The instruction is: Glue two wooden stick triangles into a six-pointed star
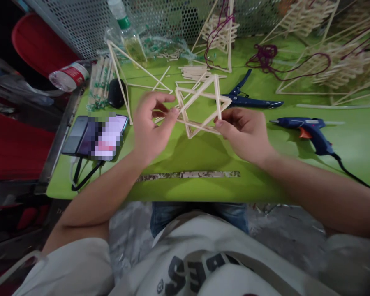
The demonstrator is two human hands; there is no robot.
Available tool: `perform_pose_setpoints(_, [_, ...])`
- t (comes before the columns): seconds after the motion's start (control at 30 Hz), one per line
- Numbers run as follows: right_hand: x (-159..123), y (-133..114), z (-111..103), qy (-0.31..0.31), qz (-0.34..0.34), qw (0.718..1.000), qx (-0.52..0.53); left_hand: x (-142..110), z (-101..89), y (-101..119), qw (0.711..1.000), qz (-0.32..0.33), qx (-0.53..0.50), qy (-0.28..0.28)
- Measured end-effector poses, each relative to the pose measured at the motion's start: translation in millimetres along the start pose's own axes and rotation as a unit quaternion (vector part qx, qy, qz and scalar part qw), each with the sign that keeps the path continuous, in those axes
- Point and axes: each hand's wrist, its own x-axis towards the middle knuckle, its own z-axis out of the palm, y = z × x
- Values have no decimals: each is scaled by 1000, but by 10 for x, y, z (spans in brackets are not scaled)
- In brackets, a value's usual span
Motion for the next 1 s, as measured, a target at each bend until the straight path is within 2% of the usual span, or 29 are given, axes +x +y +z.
perform_pose_setpoints(0.07, [-19,-13,-5,20,-43,998,-30,11,-49,55,996,38,80,-10])
perform_pose_setpoints(0.13, [-39,-30,-10,34,-75,995,-51,9,-89,151,992,26,119,-35])
perform_pose_setpoints(0.23, [-72,-62,-20,33,-114,990,-80,-18,-100,257,991,7,122,-58])
perform_pose_setpoints(0.37, [-109,-89,-41,16,-173,976,-131,-44,-62,254,989,-12,129,-74])
perform_pose_setpoints(0.53, [-86,-75,-57,26,-286,938,-194,0,-64,181,989,-19,122,-85])
perform_pose_setpoints(0.63, [-73,-56,-55,13,-333,903,-271,50,-69,131,992,-72,64,-79])
perform_pose_setpoints(0.7, [-87,-44,-44,3,-343,884,-318,85,-65,95,990,-126,-16,-67])
perform_pose_setpoints(0.83, [-147,-19,-3,4,-365,865,-344,130,-64,70,954,-228,-179,-76])
perform_pose_setpoints(1.0, [-194,-1,26,13,-382,848,-367,96,-81,171,933,-254,-224,-123])
